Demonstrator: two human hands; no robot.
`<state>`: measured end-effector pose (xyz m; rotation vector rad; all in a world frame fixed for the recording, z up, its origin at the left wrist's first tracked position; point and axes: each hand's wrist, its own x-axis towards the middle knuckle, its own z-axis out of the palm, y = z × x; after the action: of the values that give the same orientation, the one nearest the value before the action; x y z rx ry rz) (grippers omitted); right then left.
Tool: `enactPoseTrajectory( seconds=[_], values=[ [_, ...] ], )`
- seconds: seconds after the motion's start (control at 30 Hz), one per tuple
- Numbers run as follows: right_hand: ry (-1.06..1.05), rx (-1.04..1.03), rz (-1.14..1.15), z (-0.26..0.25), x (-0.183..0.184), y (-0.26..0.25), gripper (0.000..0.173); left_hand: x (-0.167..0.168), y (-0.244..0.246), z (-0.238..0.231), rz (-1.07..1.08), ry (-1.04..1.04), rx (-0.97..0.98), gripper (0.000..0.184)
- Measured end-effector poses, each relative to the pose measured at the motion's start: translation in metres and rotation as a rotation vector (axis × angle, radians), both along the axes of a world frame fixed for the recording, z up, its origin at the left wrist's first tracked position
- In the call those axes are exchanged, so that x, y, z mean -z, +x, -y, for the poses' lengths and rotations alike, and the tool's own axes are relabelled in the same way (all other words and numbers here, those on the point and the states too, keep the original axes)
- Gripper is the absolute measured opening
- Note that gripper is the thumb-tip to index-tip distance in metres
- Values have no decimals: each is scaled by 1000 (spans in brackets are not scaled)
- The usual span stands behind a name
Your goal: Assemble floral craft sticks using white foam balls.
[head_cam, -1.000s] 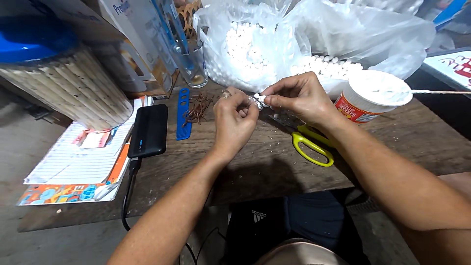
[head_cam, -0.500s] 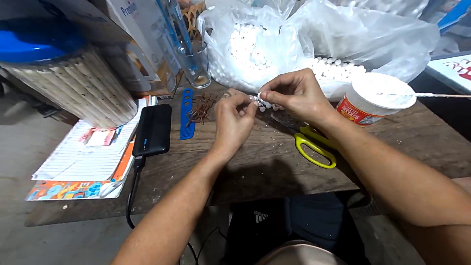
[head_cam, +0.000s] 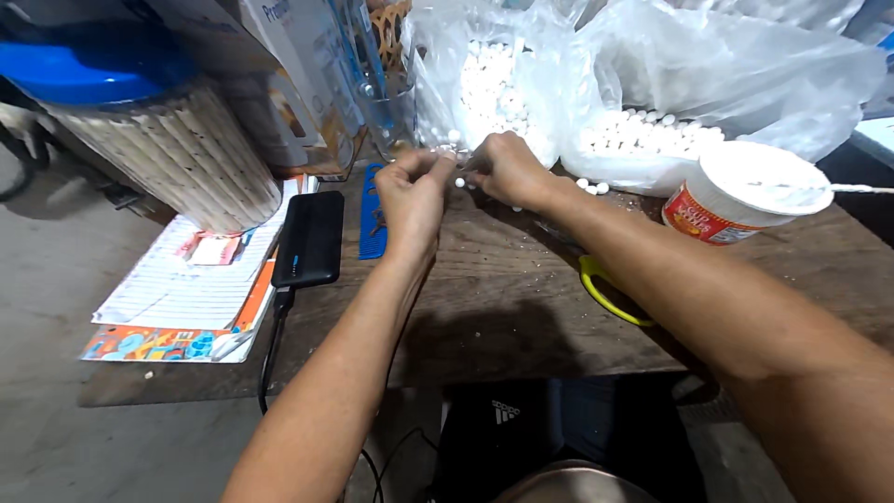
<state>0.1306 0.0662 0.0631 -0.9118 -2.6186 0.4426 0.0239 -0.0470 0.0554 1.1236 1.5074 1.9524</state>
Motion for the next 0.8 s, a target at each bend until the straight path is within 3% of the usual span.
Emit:
enactPoseTrajectory(
  seconds=[0.1, 0.2, 0.27, 0.37, 0.43, 0.57, 0.8],
  values=[
    [43, 21, 108, 9, -1, -4, 18, 2, 2, 0, -9, -10, 13, 17],
    [-16, -30, -120, 7, 0, 19, 13, 6, 4, 0, -51, -10, 27, 12],
    [-217, -40, -363, 10, -5, 47, 18, 10, 6, 0, -150, 24, 42, 10],
    [-710, 46, -761, 26, -10, 87, 22, 16, 19, -1, -338, 87, 71, 7],
    [-873, 63, -894, 31, -9, 106, 26, 15, 33, -2, -407, 116, 98, 8],
    [-933, 19, -983, 32, -2, 120, 27, 17, 52, -4, -558, 192, 128, 9],
    [-996, -7, -1024, 31, 5, 120, 28, 22, 51, -4, -569, 216, 97, 9]
  ],
)
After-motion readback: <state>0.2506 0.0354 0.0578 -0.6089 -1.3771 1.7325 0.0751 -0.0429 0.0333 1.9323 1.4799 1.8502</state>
